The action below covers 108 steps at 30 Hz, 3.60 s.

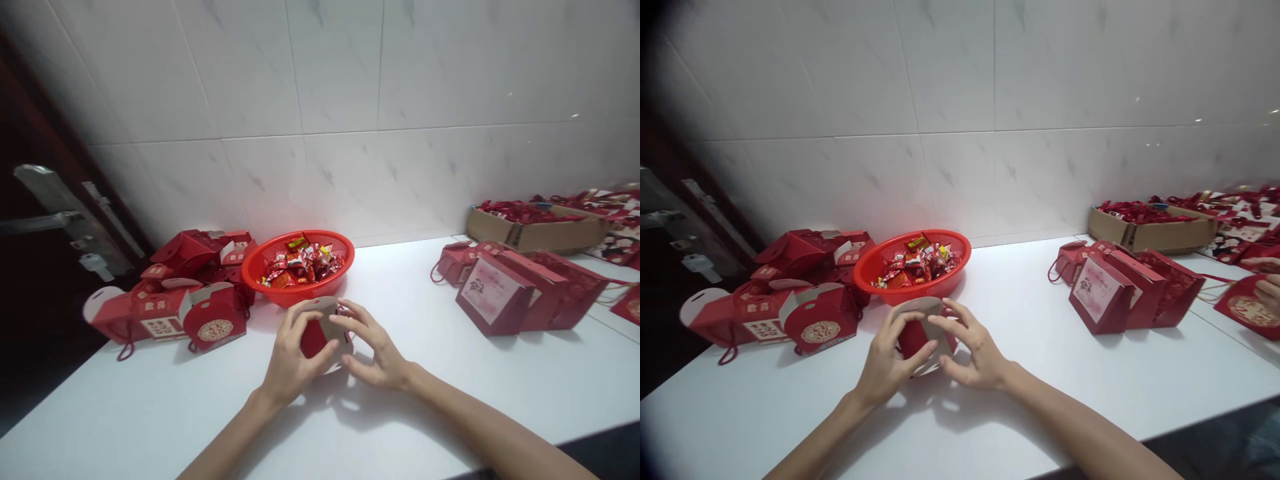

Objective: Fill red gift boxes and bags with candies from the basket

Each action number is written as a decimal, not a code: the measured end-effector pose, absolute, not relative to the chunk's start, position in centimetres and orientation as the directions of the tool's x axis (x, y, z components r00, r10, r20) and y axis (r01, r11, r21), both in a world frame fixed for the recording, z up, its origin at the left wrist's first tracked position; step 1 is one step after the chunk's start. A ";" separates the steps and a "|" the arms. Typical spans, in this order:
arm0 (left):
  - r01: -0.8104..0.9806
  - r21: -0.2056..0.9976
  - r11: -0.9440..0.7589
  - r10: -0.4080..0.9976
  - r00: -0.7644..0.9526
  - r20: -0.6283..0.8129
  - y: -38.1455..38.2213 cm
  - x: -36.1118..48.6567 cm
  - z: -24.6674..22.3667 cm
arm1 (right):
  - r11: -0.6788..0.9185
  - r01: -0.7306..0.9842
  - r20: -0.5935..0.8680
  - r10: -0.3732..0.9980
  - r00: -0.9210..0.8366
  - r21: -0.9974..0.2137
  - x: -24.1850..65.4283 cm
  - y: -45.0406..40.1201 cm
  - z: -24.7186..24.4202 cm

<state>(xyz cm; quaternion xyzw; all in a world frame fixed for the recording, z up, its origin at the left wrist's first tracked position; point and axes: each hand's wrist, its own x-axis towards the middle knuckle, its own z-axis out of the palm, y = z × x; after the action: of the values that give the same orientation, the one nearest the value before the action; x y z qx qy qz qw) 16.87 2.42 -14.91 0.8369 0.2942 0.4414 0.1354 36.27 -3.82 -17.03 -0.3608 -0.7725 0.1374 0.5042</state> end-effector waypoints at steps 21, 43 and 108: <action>-0.279 0.959 0.054 0.921 0.385 0.060 3.6 16.1 -11.6 | 0.503 0.144 0.495 0.864 -0.089 -0.852 37.6 -3.5 -15.1; 0.044 0.999 0.029 0.850 0.525 -0.047 7.2 14.7 -14.5 | 0.273 0.210 0.225 0.948 -0.226 -0.939 38.0 -2.8 -16.1; 0.094 0.907 -0.411 0.882 0.292 0.369 7.5 13.9 -15.4 | 0.367 0.065 0.345 0.912 -0.220 -0.928 37.4 -1.1 -20.0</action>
<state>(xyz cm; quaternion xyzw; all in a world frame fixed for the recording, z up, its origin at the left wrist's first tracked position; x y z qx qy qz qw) 13.91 7.49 -15.42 0.6901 0.3538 0.4786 0.4118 37.44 -1.09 -20.02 -0.3718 -0.6569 0.4222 0.5019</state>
